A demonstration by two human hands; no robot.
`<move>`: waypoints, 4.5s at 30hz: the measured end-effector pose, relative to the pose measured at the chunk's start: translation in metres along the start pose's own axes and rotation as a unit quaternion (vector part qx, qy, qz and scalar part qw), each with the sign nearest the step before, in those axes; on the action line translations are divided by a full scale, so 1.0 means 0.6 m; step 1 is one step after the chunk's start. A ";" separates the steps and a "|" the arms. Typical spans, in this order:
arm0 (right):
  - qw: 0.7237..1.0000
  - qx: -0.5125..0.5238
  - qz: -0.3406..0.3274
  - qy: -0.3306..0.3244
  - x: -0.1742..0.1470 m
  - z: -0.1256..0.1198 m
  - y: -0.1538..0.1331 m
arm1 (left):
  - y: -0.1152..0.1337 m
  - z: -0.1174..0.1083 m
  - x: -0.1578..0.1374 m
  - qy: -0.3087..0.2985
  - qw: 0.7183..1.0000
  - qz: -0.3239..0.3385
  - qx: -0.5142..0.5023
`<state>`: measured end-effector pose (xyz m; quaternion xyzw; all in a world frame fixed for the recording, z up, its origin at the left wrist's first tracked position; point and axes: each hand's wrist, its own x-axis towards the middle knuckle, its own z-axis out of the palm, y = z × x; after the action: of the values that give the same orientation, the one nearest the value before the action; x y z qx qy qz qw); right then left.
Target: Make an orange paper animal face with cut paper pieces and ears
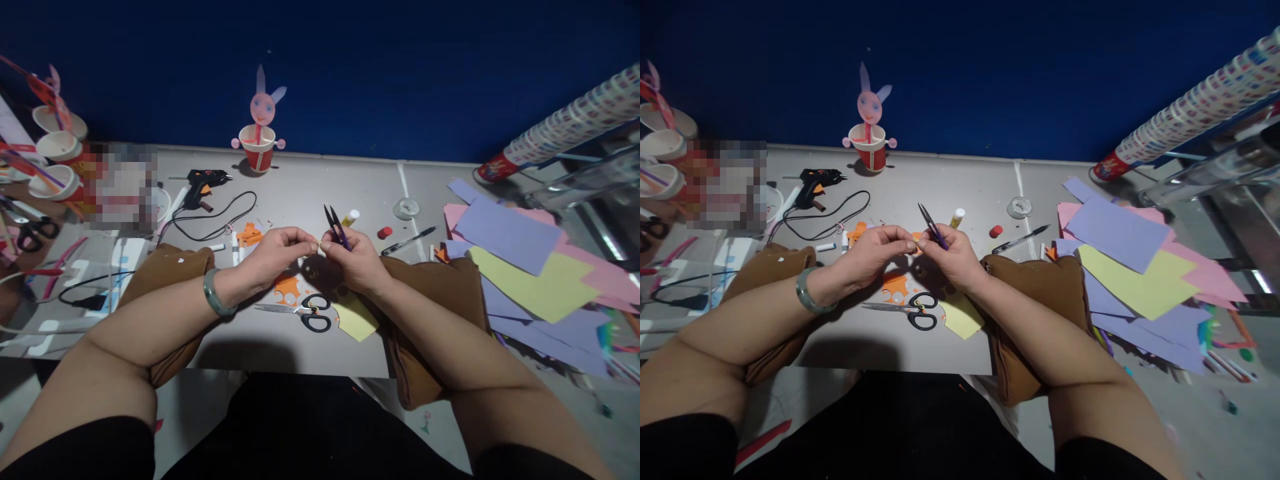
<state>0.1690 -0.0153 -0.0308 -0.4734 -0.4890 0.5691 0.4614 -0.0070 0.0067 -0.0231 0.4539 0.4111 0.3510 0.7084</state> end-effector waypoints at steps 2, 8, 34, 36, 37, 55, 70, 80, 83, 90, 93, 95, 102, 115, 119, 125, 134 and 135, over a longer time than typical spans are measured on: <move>1.000 -0.005 0.004 0.000 0.001 -0.001 0.000 | 0.004 -0.001 0.000 0.007 1.000 0.008 0.027; 1.000 -0.005 0.010 -0.011 0.001 -0.003 0.003 | 0.019 0.000 -0.005 0.013 0.996 0.037 0.077; 1.000 0.015 0.027 -0.001 0.002 -0.005 0.008 | 0.015 -0.001 -0.003 0.031 0.998 -0.007 0.062; 1.000 0.002 0.011 -0.003 0.001 -0.004 0.007 | 0.016 0.001 -0.003 0.031 0.997 -0.006 0.064; 1.000 -0.001 0.006 -0.004 0.000 -0.004 0.007 | 0.017 0.001 -0.003 0.032 0.997 -0.003 0.063; 0.999 -0.034 0.000 0.013 -0.001 -0.001 0.001 | 0.014 0.000 0.000 0.027 0.998 0.001 0.064; 1.000 0.001 0.020 0.018 0.001 -0.003 0.010 | 0.017 0.001 -0.003 0.025 0.999 -0.001 0.047; 1.000 -0.009 0.000 0.010 0.000 0.001 0.003 | 0.019 0.002 -0.003 0.031 0.998 -0.009 0.054; 0.999 -0.026 -0.017 0.009 -0.001 0.001 0.000 | 0.017 0.001 -0.003 0.028 0.998 -0.008 0.056; 0.994 -0.088 -0.062 0.027 -0.005 0.000 -0.004 | 0.014 0.001 0.000 0.010 1.000 -0.010 0.025; 0.994 -0.076 -0.060 0.042 -0.001 -0.004 0.002 | 0.012 0.002 0.001 -0.011 0.999 -0.030 0.000; 0.996 -0.060 -0.056 0.039 0.002 -0.006 0.005 | 0.011 0.003 0.000 -0.024 0.999 -0.046 -0.015; 0.999 0.011 -0.045 -0.014 0.002 -0.003 0.002 | 0.011 0.004 0.001 -0.056 0.994 -0.076 -0.046; 0.999 0.025 -0.037 -0.028 0.000 -0.003 0.001 | 0.017 0.010 -0.003 -0.056 0.994 -0.092 -0.034; 0.999 0.004 -0.040 -0.014 0.000 -0.002 -0.003 | 0.014 0.009 -0.003 -0.026 0.998 -0.048 -0.014; 0.999 -0.021 -0.037 0.000 0.001 -0.003 0.004 | 0.005 0.001 0.002 -0.004 0.998 0.046 0.036; 0.998 -0.043 -0.037 -0.004 -0.002 -0.001 0.002 | 0.011 0.004 -0.001 0.010 0.992 0.081 0.091; 0.998 -0.045 -0.036 -0.003 -0.003 -0.001 0.001 | 0.011 0.003 -0.002 0.009 0.993 0.076 0.091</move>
<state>0.1698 -0.0170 -0.0313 -0.4742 -0.5326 0.5304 0.4584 -0.0064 0.0074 -0.0162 0.5434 0.4116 0.3692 0.6317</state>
